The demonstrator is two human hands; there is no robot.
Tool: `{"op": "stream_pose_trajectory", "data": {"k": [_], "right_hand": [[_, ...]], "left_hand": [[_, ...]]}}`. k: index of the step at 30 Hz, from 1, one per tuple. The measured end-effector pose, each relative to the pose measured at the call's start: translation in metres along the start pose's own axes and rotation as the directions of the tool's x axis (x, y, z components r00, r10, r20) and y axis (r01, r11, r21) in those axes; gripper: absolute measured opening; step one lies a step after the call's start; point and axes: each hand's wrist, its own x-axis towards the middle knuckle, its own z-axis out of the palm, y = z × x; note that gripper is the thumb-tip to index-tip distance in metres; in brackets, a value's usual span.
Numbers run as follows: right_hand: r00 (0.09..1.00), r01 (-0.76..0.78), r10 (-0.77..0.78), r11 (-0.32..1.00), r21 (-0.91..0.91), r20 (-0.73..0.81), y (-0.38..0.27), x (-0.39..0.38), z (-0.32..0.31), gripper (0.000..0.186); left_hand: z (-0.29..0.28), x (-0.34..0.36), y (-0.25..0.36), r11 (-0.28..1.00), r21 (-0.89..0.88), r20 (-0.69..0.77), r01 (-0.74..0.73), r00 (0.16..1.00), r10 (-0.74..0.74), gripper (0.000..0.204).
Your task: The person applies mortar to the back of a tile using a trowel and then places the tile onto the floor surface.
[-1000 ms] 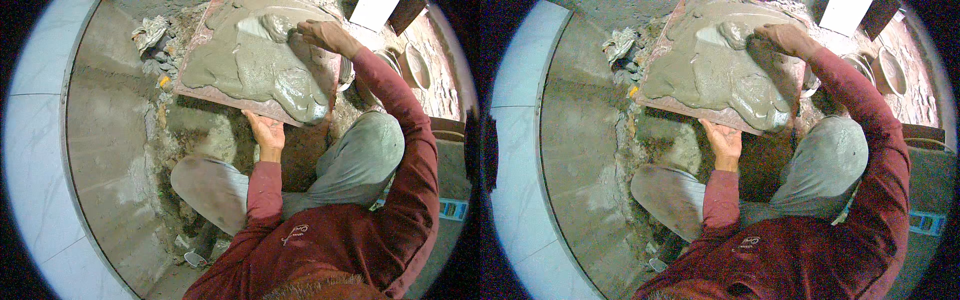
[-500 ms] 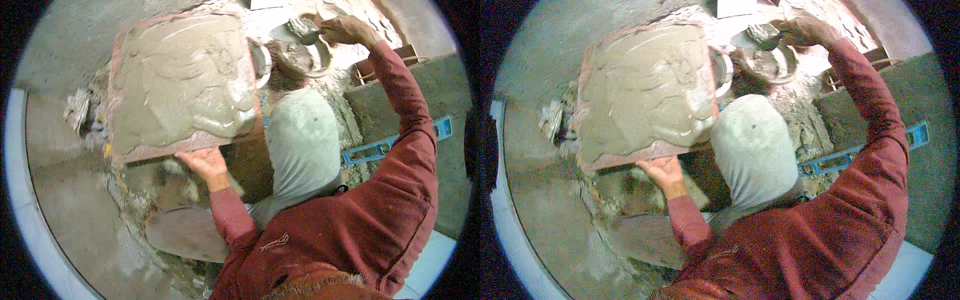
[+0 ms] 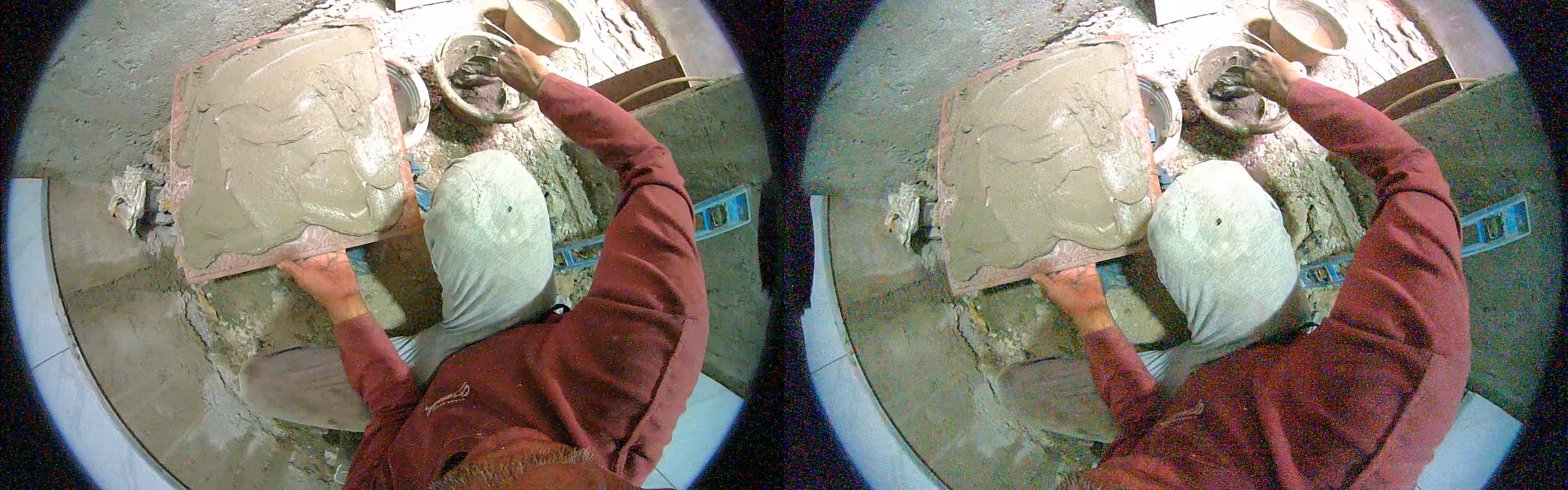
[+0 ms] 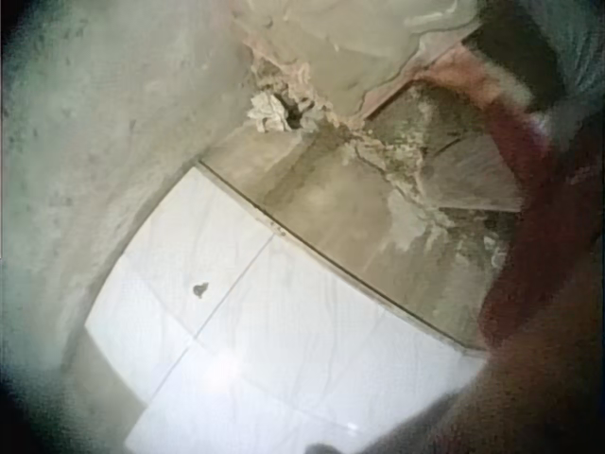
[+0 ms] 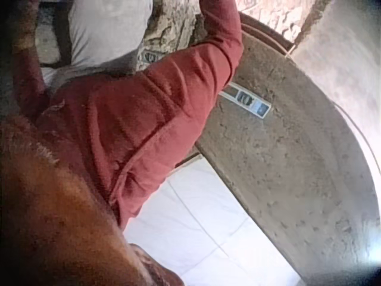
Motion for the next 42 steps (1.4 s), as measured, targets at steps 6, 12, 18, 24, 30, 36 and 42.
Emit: {"op": "stream_pose_trajectory", "data": {"k": [6,12,18,24,30,36,42], "right_hand": [[0.935,-0.235,0.026,0.793,0.562,0.355,-0.010,-0.023,-0.048,0.020],[0.762,-0.615,-0.126,0.168,0.770,0.636,0.014,-0.051,-0.086,0.028],[0.751,-0.627,-0.107,-0.423,0.654,0.651,-0.005,-0.075,-0.080,0.037],[0.793,-0.516,0.106,-0.407,0.754,0.600,0.010,-0.092,-0.095,0.033],[0.817,-0.409,0.339,-0.233,0.882,0.468,0.026,-0.067,-0.140,0.039],[0.797,-0.042,0.598,0.198,0.979,-0.087,-0.010,0.090,-0.231,0.040],[0.769,0.105,0.506,0.502,0.858,-0.391,-0.047,0.298,-0.190,0.034]], "left_hand": [[0.025,-0.012,0.003,1.000,0.021,0.016,-0.012,1.000,0.011,0.075],[0.021,-0.012,0.001,0.997,0.077,-0.023,0.023,1.000,-0.021,0.081],[0.011,-0.008,0.002,0.995,0.104,-0.016,0.000,1.000,0.002,0.081],[-0.015,0.006,-0.002,0.995,-0.062,0.140,0.071,0.988,-0.062,0.085],[-0.003,-0.002,-0.002,0.998,-0.066,0.088,0.002,0.996,0.004,0.086],[-0.005,-0.008,0.002,0.998,-0.062,-0.004,-0.003,1.000,0.002,0.084],[0.005,0.000,-0.012,0.996,-0.084,0.050,0.029,0.998,-0.025,0.075]]}}
